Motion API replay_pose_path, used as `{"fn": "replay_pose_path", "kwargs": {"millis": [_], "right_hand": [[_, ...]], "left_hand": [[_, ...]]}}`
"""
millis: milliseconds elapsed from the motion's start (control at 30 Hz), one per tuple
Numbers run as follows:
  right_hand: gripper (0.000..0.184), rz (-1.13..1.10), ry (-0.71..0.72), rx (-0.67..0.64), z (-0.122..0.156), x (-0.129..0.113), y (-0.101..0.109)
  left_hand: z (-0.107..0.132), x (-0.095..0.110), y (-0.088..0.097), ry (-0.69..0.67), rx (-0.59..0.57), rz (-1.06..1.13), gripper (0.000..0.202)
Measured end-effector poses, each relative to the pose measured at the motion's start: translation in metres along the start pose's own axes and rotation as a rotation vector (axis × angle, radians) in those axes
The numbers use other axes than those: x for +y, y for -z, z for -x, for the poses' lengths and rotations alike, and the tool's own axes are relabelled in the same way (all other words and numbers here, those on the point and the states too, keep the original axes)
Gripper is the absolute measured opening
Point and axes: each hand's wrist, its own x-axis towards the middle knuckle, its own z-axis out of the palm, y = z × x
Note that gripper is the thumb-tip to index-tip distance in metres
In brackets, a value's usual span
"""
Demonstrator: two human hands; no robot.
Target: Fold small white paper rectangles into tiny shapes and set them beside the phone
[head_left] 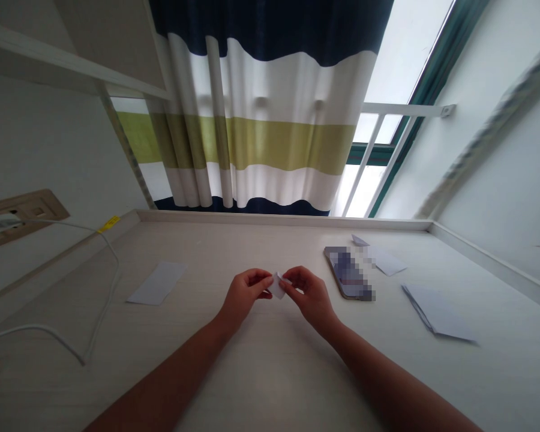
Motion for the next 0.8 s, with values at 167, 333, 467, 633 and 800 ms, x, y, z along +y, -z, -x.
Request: {"fn": "replay_pose_path", "kwargs": {"millis": [167,333,467,633,800], "right_hand": [[0.014,-0.066,-0.038,0.025,-0.0008,0.0008,0.0002],[0.018,-0.135,-0.071,0.094,-0.0032,0.0037,0.0016],[0.019,-0.161,-0.087,0.103,-0.0039,0.0036,0.0014],[0.019,-0.209,-0.095,0.116,-0.0025,0.0013,-0.0007],[0.019,-0.254,-0.092,0.122,-0.0021,-0.0017,-0.0014]], "left_hand": [[-0.0002,0.0016,0.0011,-0.040,0.052,-0.054,0.024],[-0.0010,-0.0004,0.0026,0.009,-0.063,-0.114,0.023],[-0.0025,-0.0045,0.0032,-0.045,-0.055,-0.142,0.020],[0.0010,-0.0055,-0.0004,-0.193,0.006,-0.167,0.018],[0.0060,-0.0034,-0.0030,-0.260,0.024,-0.170,0.019]]}}
